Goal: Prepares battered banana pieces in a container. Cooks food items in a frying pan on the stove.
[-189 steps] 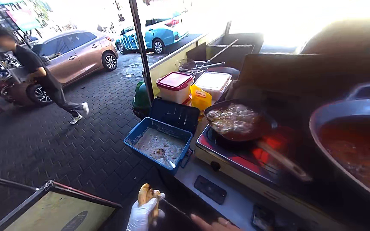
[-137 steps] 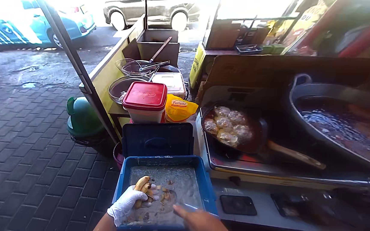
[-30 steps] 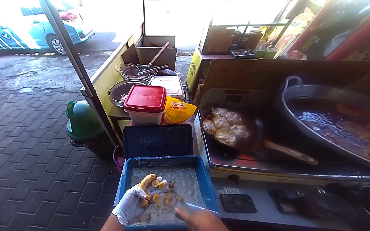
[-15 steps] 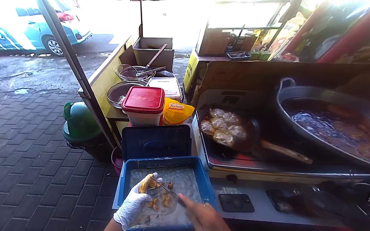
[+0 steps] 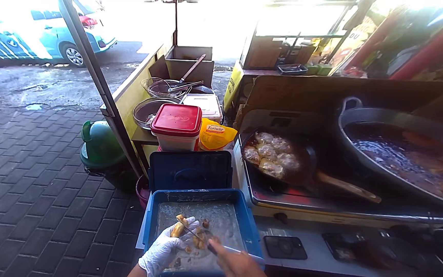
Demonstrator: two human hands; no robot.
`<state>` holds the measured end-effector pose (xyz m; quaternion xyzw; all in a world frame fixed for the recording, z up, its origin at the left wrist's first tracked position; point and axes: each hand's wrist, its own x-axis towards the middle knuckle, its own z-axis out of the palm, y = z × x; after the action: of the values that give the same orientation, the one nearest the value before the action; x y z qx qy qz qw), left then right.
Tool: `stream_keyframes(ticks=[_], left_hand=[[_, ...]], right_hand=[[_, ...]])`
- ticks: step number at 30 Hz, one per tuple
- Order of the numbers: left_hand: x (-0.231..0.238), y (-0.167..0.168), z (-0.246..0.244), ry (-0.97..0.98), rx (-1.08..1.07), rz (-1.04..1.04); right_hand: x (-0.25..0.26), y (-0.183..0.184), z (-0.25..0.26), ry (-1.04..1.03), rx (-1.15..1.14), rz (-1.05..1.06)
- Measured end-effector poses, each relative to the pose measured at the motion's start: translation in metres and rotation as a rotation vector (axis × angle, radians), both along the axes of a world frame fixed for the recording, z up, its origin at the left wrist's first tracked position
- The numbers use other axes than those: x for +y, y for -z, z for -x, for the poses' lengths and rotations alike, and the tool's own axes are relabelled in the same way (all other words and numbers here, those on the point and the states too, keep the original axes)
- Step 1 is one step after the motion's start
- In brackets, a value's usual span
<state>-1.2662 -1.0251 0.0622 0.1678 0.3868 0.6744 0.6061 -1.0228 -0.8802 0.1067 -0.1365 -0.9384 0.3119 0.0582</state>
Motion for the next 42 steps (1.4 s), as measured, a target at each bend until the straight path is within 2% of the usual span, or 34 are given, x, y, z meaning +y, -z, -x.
stream_keyframes(ticks=[5,10,16,20,24,28,32,36,39,40,42], left_hand=[[-0.003,0.002,-0.007,-0.038,-0.112,0.033],[-0.001,-0.002,-0.013,0.017,-0.145,0.021],[0.001,0.000,-0.018,0.055,-0.216,0.022],[0.003,-0.002,-0.021,0.072,-0.304,-0.030],[0.002,0.004,-0.021,0.098,-0.330,-0.091],[0.003,-0.002,-0.027,0.097,-0.416,-0.223],[0.002,0.004,-0.028,0.104,-0.489,-0.310],[0.000,-0.003,-0.031,0.049,-0.607,-0.360],[-0.002,-0.010,-0.033,-0.107,-0.753,-0.161],[-0.003,-0.010,-0.033,-0.162,-0.715,-0.032],[0.000,-0.017,-0.032,-0.260,-0.472,0.283]], right_hand=[[-0.001,0.001,-0.004,-0.001,0.049,-0.032],[0.001,0.010,-0.010,-0.038,0.017,-0.019],[0.000,0.001,-0.020,-0.056,0.055,-0.024],[0.001,0.006,-0.023,-0.054,0.009,-0.015],[-0.005,-0.003,-0.026,-0.068,0.074,0.005],[-0.006,0.001,-0.031,-0.082,-0.010,0.023],[-0.008,-0.004,-0.034,-0.066,-0.001,-0.025],[-0.010,0.007,-0.034,-0.045,0.026,-0.104],[-0.010,0.015,-0.033,-0.036,0.013,-0.031],[-0.010,0.012,-0.034,-0.037,0.007,0.048],[-0.009,0.005,-0.037,-0.009,0.026,0.190]])
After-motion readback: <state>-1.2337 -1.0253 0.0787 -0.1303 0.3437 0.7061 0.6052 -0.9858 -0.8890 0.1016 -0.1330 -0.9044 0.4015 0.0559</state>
